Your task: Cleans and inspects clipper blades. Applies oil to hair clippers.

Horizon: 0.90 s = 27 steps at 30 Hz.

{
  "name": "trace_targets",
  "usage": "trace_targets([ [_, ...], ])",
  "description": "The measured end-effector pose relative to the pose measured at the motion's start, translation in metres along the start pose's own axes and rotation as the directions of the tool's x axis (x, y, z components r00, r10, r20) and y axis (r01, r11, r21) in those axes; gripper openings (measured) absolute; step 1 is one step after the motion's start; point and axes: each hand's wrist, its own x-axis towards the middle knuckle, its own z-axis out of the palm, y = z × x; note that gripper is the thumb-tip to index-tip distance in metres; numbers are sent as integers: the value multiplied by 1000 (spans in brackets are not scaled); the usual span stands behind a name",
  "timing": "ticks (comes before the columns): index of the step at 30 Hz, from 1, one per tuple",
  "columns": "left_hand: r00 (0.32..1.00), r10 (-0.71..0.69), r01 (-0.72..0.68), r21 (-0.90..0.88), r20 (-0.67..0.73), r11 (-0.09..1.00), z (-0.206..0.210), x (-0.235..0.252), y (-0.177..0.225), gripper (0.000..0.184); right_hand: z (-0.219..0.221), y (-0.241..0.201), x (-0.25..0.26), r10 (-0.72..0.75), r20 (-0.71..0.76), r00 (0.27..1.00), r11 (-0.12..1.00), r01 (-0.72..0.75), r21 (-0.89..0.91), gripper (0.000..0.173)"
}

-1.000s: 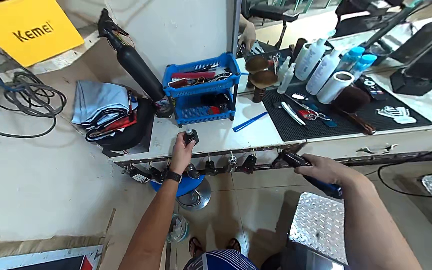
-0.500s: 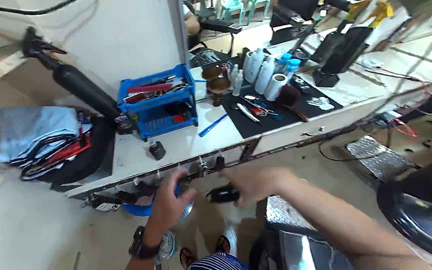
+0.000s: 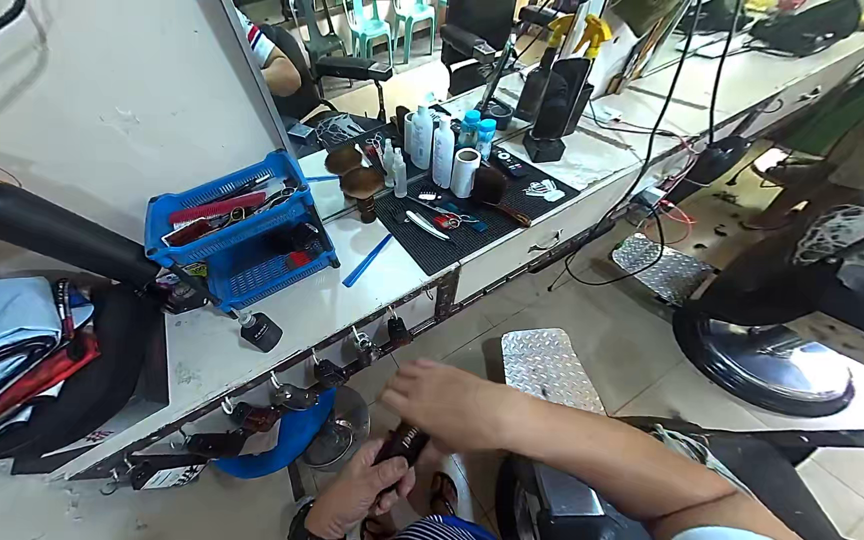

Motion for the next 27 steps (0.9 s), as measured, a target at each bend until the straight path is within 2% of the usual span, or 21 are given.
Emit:
trace_targets([
  [1, 998, 52, -53, -27, -32, 998, 0, 0, 0, 37, -4, 7, -10, 27, -234, 972, 997, -9, 77, 76],
  [2, 993, 104, -107, -45, -60, 993, 1, 0, 1, 43, -6, 15, -20, 102, -460, 882, 982, -15, 187, 72],
  [3, 984, 153, -157, -50, -90, 986, 3, 1, 3, 46, -4, 22, -30, 229, -640, 734, 947, -15, 322, 62],
  [4, 975, 190, -197, -49, -117, 979, 7, 1, 6, 48, 5, 28, -37, 393, -734, 553, 885, -11, 465, 52],
  [5, 965, 219, -226, -37, -146, 973, 10, 1, 8, 48, 18, 30, -38, 562, -722, 404, 788, 6, 616, 47],
  [6, 957, 238, -245, -22, -167, 969, 14, 0, 9, 49, 33, 27, -35, 703, -627, 337, 654, 40, 755, 48],
  [7, 952, 249, -255, -10, -177, 967, 16, 1, 9, 48, 50, 20, -28, 790, -504, 350, 506, 93, 857, 52],
  [8, 949, 256, -260, 0, -184, 966, 17, 2, 8, 46, 68, 8, -19, 818, -398, 416, 367, 155, 917, 58],
  [10, 949, 259, -260, 20, -180, 966, 18, 5, 2, 43, 96, -21, 5, 774, -292, 562, 160, 272, 949, 81],
  [11, 952, 257, -252, 48, -167, 966, 17, 6, -2, 37, 103, -35, 17, 760, -273, 590, 79, 333, 940, 84],
  [12, 958, 246, -234, 94, -147, 968, 16, 5, -5, 33, 108, -47, 27, 770, -256, 584, 15, 385, 923, 74],
  [14, 979, 190, -161, 293, -71, 942, 6, -6, -1, 36, 112, -59, 36, 805, -218, 552, -22, 395, 918, 55],
  [16, 987, 145, -67, 623, -75, 779, -12, -25, 20, 41, 120, -63, 33, 822, -192, 536, -33, 383, 923, 54],
  [17, 960, 225, -28, 744, -165, 668, -23, -38, 31, 35, 123, -66, 29, 829, -168, 534, -53, 375, 926, 55],
  [18, 885, 377, -1, 809, -273, 588, -35, -50, 42, 28, 126, -71, 25, 835, -135, 533, -83, 364, 928, 56],
  [19, 766, 532, 23, 842, -361, 538, -49, -60, 53, 28, 129, -76, 19, 845, -103, 524, -104, 351, 931, 57],
  [21, 520, 720, 69, 862, -460, 501, -82, -67, 78, 48, 139, -84, 8, 861, -67, 505, -129, 343, 931, 57],
  [22, 449, 761, 76, 869, -468, 490, -100, -67, 90, 61, 146, -89, 5, 865, -56, 499, -140, 347, 927, 56],
  [23, 427, 773, 78, 871, -469, 486, -117, -63, 101, 75, 153, -94, 3, 867, -43, 497, -152, 346, 926, 55],
  [25, 432, 770, 89, 871, -470, 482, -141, -48, 116, 95, 160, -107, 0, 876, -12, 481, -167, 329, 930, 54],
  [27, 448, 759, 114, 873, -472, 475, -155, -29, 126, 96, 163, -119, -3, 894, 12, 447, -157, 290, 944, 58],
])
